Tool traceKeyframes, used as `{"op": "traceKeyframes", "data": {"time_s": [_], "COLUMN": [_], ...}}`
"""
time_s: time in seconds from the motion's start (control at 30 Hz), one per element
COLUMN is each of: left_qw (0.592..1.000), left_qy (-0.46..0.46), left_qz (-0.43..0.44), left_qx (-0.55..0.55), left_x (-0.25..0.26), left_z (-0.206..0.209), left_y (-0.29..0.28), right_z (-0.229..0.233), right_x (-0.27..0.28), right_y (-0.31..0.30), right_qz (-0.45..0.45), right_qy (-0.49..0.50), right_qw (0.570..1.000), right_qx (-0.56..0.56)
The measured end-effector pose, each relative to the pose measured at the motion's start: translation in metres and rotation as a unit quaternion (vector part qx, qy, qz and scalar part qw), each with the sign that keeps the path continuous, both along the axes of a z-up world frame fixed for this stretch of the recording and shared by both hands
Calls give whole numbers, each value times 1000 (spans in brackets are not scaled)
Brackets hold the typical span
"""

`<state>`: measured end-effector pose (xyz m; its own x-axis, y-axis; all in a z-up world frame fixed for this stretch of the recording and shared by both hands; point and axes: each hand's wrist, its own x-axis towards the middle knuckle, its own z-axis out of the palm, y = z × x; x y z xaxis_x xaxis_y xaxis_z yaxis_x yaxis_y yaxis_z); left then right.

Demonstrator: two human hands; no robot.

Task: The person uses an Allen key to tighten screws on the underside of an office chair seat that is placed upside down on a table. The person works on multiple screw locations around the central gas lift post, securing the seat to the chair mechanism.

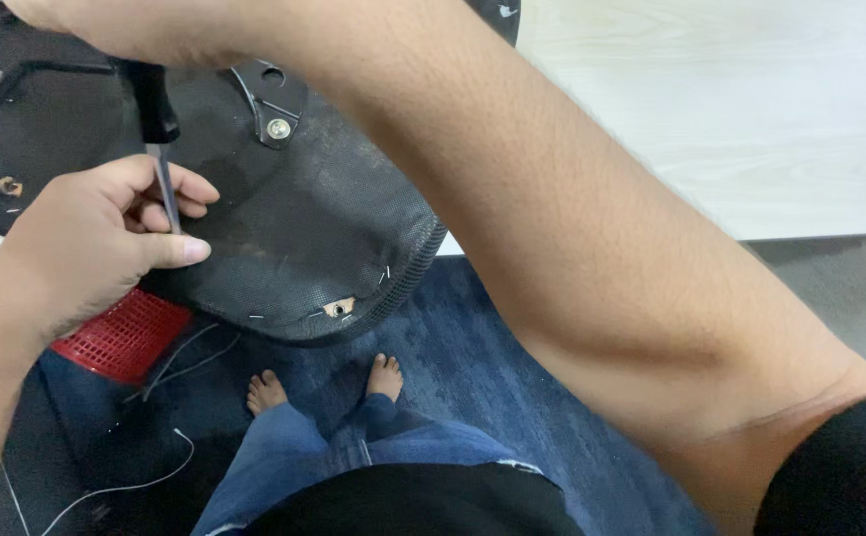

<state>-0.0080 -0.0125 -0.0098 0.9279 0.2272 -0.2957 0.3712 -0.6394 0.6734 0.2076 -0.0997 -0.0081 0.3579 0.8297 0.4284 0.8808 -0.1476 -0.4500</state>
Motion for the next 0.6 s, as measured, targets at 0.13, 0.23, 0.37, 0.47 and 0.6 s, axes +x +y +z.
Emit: {"op": "traceKeyframes", "data": {"time_s": [0.13,0.23,0.37,0.47,0.6], "left_qw": [1000,1000,998,998,999], "left_qy": [-4,-9,-30,-19,-30], "left_qz": [-8,1,-5,3,-24], "left_qx": [-12,-25,-61,-66,-39], "left_x": [-1,-3,-2,-3,-4], "left_z": [0,4,7,8,7], "left_y": [0,-3,-3,-3,1], "right_z": [-19,-32,-36,-27,-7], "right_x": [18,20,25,27,19], "right_y": [30,52,63,58,45], "right_qz": [90,-19,-37,-27,-27], "right_qy": [-55,75,154,141,125], "right_qw": [992,995,978,978,973], "right_qx": [69,-69,-135,-152,-191]}}
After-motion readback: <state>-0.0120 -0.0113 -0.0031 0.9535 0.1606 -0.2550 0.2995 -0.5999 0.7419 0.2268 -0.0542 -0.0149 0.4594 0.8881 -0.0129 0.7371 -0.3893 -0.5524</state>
